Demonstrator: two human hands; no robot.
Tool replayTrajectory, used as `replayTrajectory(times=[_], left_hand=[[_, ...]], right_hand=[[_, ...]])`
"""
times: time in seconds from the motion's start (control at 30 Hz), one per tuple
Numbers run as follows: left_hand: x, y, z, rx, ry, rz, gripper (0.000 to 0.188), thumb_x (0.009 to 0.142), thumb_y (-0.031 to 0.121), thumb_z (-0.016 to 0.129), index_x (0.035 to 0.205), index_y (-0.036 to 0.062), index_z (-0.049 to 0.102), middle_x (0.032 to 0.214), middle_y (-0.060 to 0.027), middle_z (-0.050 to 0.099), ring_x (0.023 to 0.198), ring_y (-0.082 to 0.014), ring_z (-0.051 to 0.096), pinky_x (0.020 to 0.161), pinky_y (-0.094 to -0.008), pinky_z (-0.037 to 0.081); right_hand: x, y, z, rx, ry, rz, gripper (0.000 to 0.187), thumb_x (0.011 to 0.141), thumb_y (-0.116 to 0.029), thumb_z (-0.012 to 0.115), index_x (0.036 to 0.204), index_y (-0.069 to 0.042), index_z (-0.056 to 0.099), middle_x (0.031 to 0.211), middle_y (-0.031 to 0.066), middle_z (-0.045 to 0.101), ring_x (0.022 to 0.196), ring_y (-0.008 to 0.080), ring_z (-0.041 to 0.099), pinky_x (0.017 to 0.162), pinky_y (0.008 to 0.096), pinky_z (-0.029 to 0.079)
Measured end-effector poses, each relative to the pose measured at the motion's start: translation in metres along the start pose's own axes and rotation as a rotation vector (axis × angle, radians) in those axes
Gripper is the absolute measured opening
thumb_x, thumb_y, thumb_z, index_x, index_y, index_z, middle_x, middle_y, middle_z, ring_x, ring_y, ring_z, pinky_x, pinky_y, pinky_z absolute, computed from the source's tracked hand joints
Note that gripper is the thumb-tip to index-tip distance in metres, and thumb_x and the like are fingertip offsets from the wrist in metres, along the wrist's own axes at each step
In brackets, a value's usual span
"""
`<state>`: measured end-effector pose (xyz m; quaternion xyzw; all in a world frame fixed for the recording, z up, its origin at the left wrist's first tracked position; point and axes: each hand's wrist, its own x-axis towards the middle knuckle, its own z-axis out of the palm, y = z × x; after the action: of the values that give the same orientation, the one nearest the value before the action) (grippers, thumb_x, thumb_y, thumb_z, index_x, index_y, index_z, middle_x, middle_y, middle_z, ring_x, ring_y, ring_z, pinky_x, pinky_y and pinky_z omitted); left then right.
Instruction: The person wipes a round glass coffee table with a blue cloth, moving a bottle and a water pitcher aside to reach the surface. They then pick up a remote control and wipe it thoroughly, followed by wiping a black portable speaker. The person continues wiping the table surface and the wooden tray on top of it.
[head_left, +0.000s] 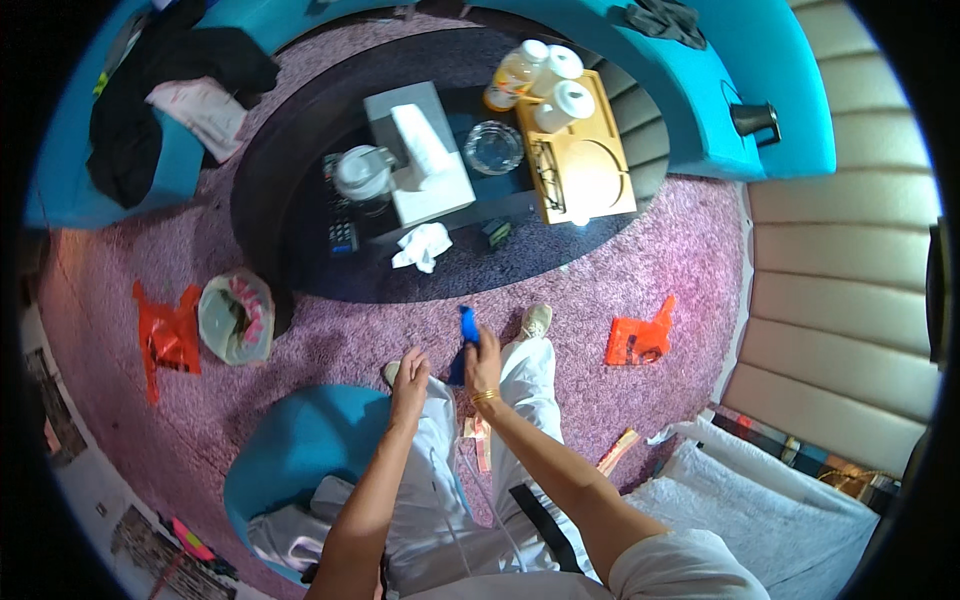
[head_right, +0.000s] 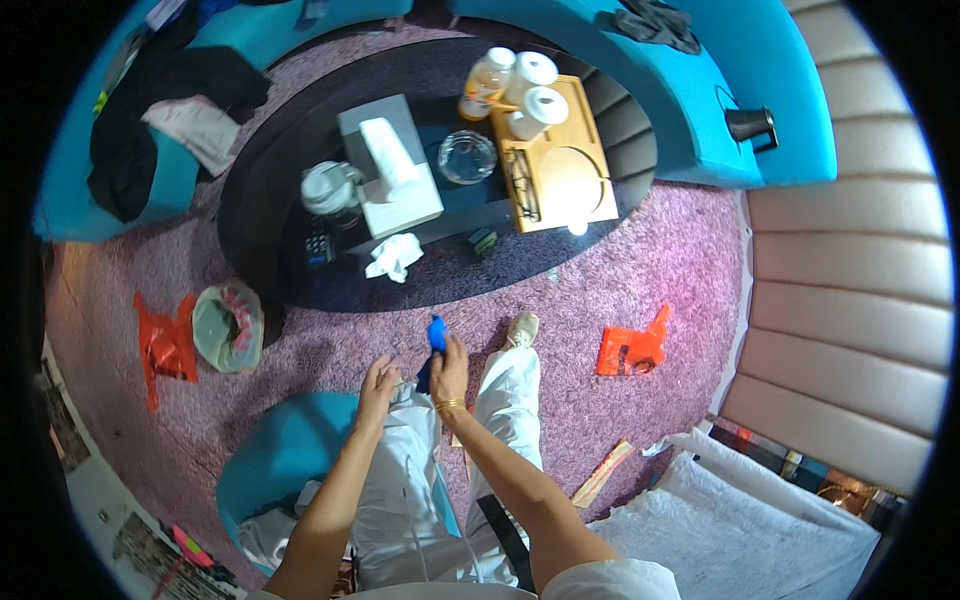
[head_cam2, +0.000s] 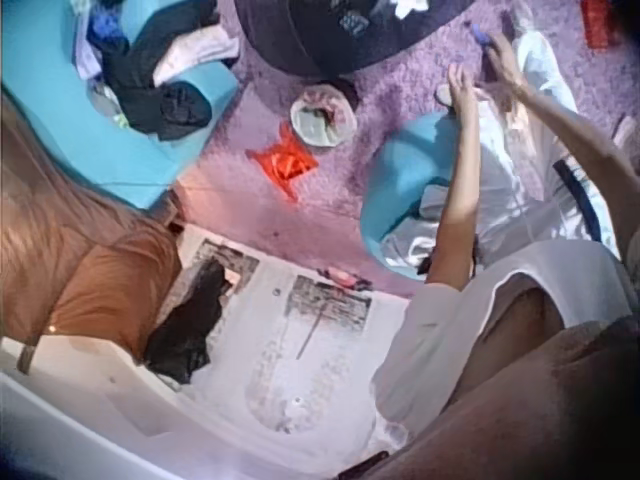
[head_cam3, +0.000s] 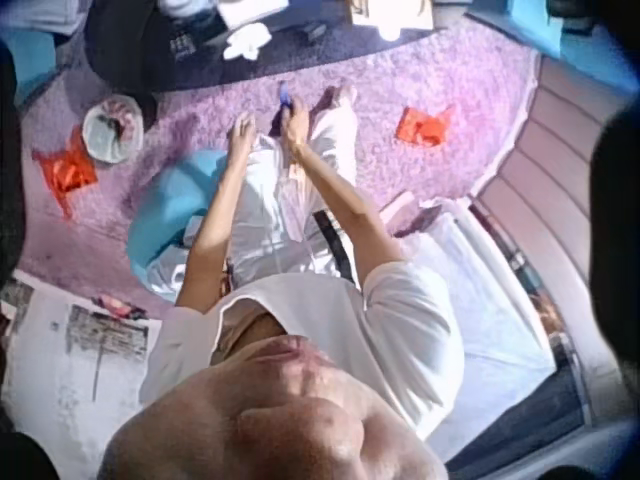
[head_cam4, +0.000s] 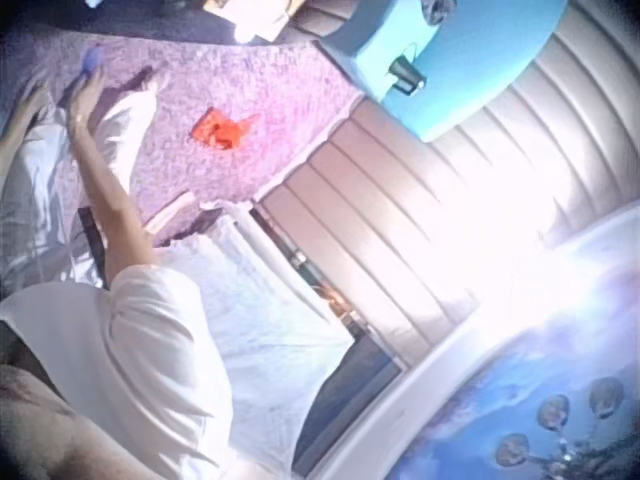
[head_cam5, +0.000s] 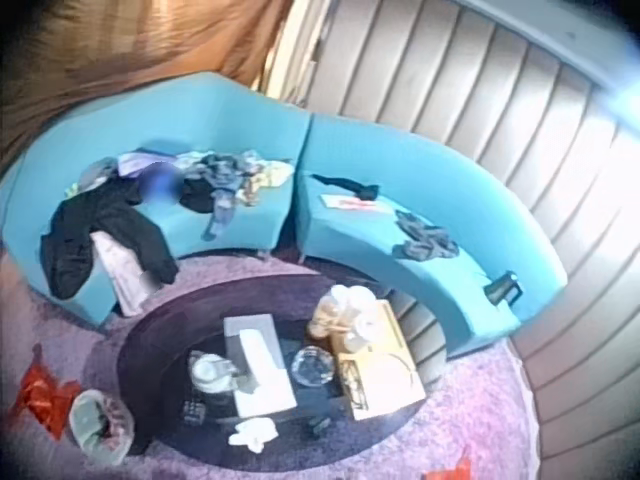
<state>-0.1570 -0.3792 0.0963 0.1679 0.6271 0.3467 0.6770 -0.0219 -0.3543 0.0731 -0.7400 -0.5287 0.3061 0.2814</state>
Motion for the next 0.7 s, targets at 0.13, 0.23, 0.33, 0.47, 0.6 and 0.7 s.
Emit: replayTrajectory(times=[0.13,0.23,0.33,0.47,0.6,0.7], left_hand=[[0.037,0.009,0.048,0.123,-0.086,0.089,0.034,0.09,0.014,0.046,0.119,-0.0035,0.042,0.116,-0.016,0.052,0.109,-0.0214,0.05,0.092,-0.0294,0.039],[0.061,0.023,0.093,0.402,-0.111,0.156,0.029,0.089,0.012,0.046,0.115,-0.0004,0.047,0.114,-0.0158,0.054,0.106,-0.0225,0.053,0.09,-0.0311,0.041],[0.086,0.019,0.138,0.56,-0.107,0.241,0.029,0.088,0.011,0.047,0.115,0.0012,0.048,0.113,-0.0162,0.055,0.106,-0.024,0.053,0.089,-0.0321,0.041],[0.105,0.032,0.204,0.666,0.0,0.306,0.028,0.087,0.009,0.046,0.114,0.0008,0.048,0.111,-0.0168,0.055,0.104,-0.0258,0.053,0.089,-0.0334,0.041],[0.123,0.038,0.264,0.726,0.104,0.349,0.031,0.082,0.002,0.046,0.113,0.0013,0.049,0.108,-0.0177,0.055,0.101,-0.0288,0.054,0.087,-0.0352,0.042],[0.136,0.042,0.318,0.783,0.031,0.485,0.032,0.08,-0.003,0.046,0.112,0.0011,0.049,0.106,-0.018,0.055,0.1,-0.0298,0.054,0.086,-0.0355,0.043]], right_hand=[[0.054,0.055,-0.037,0.132,0.206,0.326,0.039,0.083,-0.01,0.046,0.12,0.002,0.043,0.122,0.0218,0.043,0.114,0.0349,0.04,0.1,0.0375,0.028],[0.097,0.075,-0.046,0.378,0.308,0.553,0.044,0.085,-0.019,0.043,0.123,0.004,0.041,0.117,0.023,0.048,0.106,0.0347,0.047,0.095,0.0355,0.032],[0.135,0.097,-0.028,0.356,0.385,0.638,0.046,0.086,-0.019,0.042,0.126,0.005,0.037,0.117,0.0251,0.049,0.105,0.0362,0.049,0.092,0.0371,0.034],[0.181,0.09,-0.029,0.509,0.292,0.714,0.048,0.087,-0.015,0.042,0.129,0.006,0.031,0.123,0.0263,0.044,0.111,0.0378,0.045,0.096,0.0369,0.031],[0.213,0.115,-0.059,0.603,0.31,0.799,0.044,0.089,-0.017,0.041,0.125,0.007,0.036,0.121,0.027,0.045,0.111,0.0375,0.043,0.097,0.0361,0.03],[0.268,0.162,-0.115,0.579,0.381,0.57,0.039,0.09,-0.019,0.039,0.12,0.005,0.041,0.11,0.0235,0.053,0.099,0.0334,0.051,0.089,0.0373,0.036]])
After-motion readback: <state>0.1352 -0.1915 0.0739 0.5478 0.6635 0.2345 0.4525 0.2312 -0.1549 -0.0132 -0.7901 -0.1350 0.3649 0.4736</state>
